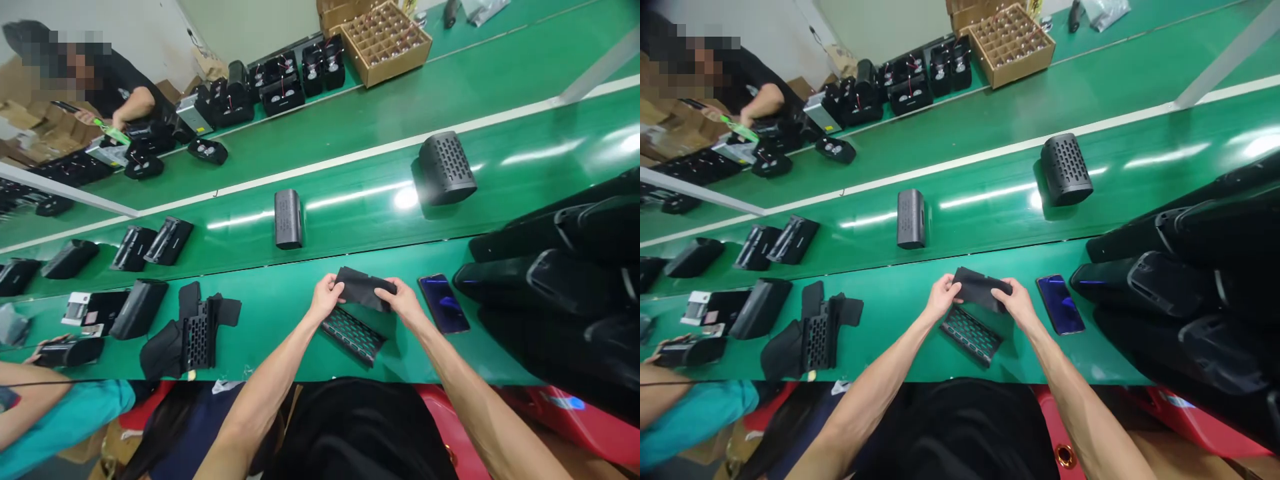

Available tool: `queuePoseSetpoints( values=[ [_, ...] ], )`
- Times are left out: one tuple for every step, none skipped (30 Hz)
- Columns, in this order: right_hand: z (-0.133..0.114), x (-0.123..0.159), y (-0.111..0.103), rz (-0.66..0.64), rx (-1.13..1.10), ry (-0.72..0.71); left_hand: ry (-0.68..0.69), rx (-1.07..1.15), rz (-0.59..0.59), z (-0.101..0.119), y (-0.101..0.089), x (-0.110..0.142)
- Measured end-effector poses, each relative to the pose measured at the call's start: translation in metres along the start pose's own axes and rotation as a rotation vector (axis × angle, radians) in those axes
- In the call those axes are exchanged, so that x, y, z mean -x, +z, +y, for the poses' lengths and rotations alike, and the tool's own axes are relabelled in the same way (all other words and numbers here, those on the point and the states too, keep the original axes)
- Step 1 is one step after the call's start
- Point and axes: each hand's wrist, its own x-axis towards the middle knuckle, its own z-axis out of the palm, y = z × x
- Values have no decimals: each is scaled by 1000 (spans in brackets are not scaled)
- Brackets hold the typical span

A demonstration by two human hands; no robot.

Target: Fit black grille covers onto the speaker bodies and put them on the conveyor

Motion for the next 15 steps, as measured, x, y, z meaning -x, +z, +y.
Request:
queuePoseSetpoints(
  values=[
    [-3, -9, 3, 58, 71, -10, -11, -39, 20, -5, -4, -5],
    [-6, -15, 6, 114, 145, -25, -26, -75, 41, -10, -7, -10],
    [-9, -20, 11, 166, 217, -41, -44, -106, 60, -15, -10, -15],
    [-12, -22, 16, 214, 283, -57, -63, -132, 74, -19, -12, -19],
    [-14, -21, 23, 251, 341, -70, -81, -151, 79, -23, -15, -23],
    [-16, -19, 31, 272, 392, -79, -97, -165, 78, -26, -17, -25],
    [-16, -15, 40, 269, 435, -83, -109, -174, 72, -29, -20, -28],
    [-16, -10, 51, 246, 473, -81, -119, -178, 61, -31, -22, -29],
    [-15, -6, 62, 211, 507, -72, -126, -180, 48, -32, -23, -30],
    [-14, -3, 74, 175, 537, -58, -132, -180, 35, -32, -25, -30],
    [-13, -1, 85, 148, 565, -40, -137, -180, 23, -33, -26, -31],
    [-11, -1, 95, 136, 590, -22, -137, -181, 11, -33, -27, -31],
    [-9, -2, 102, 137, 612, -6, -135, -183, 1, -33, -27, -31],
    [-8, -3, 108, 146, 629, 5, -128, -185, -6, -33, -27, -31],
    [-6, -5, 111, 155, 640, 10, -120, -190, -10, -34, -27, -32]
  ],
)
